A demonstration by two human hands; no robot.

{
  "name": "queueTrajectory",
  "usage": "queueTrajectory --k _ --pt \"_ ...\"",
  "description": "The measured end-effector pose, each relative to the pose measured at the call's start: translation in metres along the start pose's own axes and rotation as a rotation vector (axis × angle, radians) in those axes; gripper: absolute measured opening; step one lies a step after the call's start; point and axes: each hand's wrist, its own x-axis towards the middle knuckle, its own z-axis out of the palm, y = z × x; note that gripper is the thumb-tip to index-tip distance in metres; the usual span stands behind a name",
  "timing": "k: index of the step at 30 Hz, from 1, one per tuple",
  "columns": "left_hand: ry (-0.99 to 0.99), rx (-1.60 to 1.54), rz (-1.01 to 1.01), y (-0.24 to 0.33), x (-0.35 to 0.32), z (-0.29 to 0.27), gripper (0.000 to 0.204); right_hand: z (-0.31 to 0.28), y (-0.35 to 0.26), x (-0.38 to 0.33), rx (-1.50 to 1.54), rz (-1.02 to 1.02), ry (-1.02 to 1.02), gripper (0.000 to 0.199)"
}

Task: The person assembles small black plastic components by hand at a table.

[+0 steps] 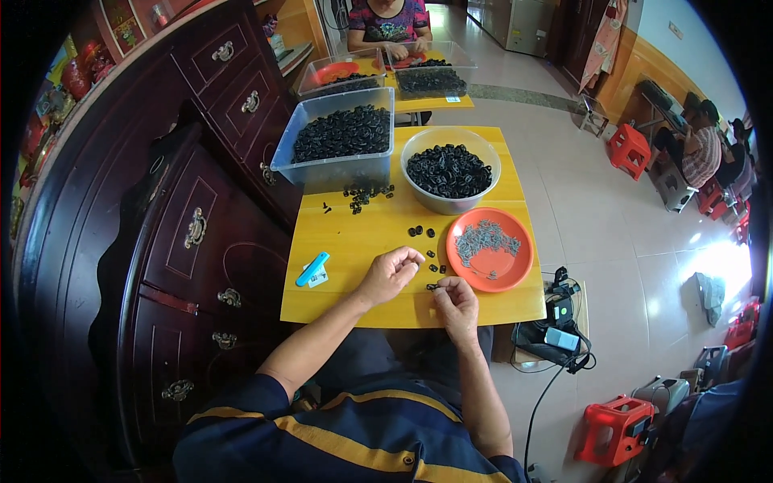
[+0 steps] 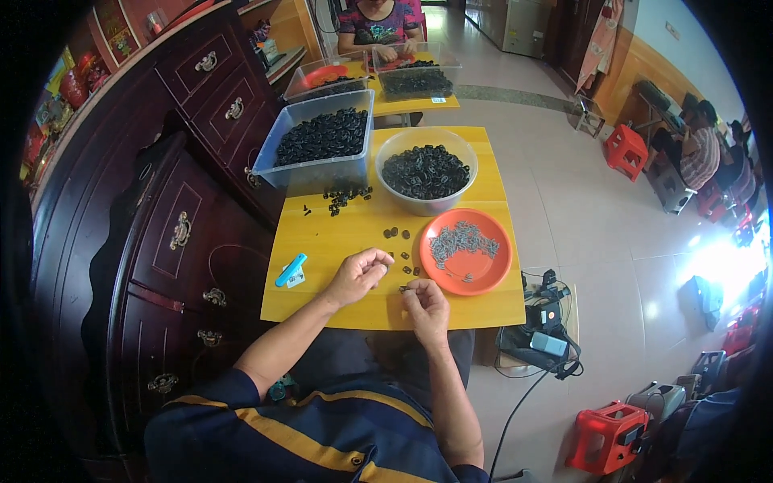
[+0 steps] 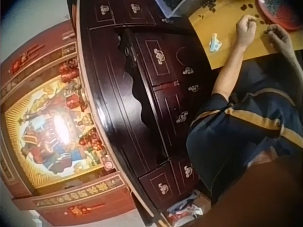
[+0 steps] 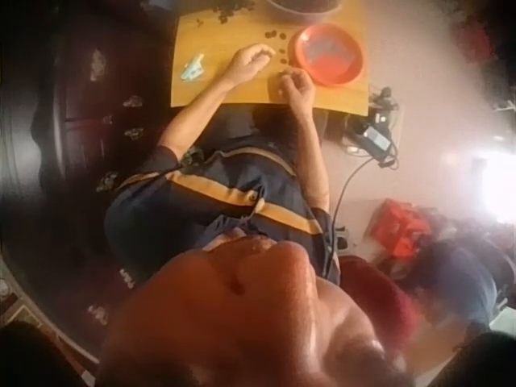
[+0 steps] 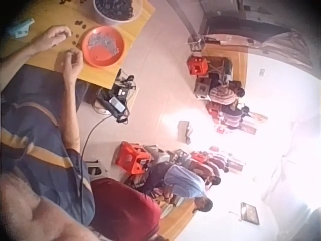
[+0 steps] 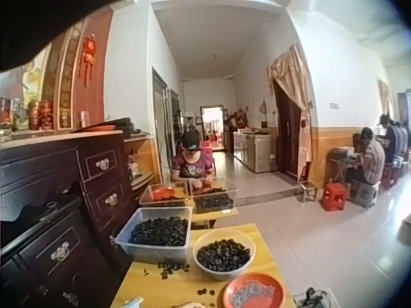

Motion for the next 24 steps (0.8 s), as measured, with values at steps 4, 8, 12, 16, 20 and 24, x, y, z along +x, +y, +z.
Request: queueTrajectory --k 4,8,12,16,20,24 --pt "-0.025 -0.177 -0.057 0.002 -0.012 0.007 0.013 0.005 -0.006 0.0 0.054 0.023 0.028 0.011" --pt "0.002 -0.183 -0.044 0.009 -0.019 0.014 0.012 0.013 -0.016 -0.005 0.196 0.089 0.029 0.012" --pt "-0.06 -0.171 -0.046 0.008 -0.024 0.016 0.015 0.023 -0.025 -0.008 0.511 0.192 -0.022 0.011" --pt "-0.113 -0.264 -0.043 0.01 -0.028 0.019 0.019 0.024 -0.023 -0.008 0.588 0.21 -0.059 0.013" --pt "-0.156 -0.289 -0.051 0.015 -0.032 0.018 0.023 0.02 -0.02 -0.009 0.636 0.204 -0.075 0.011" --pt "-0.177 -0.316 -0.08 0.014 -0.035 0.014 0.023 0.02 -0.017 -0.011 0.651 0.197 -0.103 0.009"
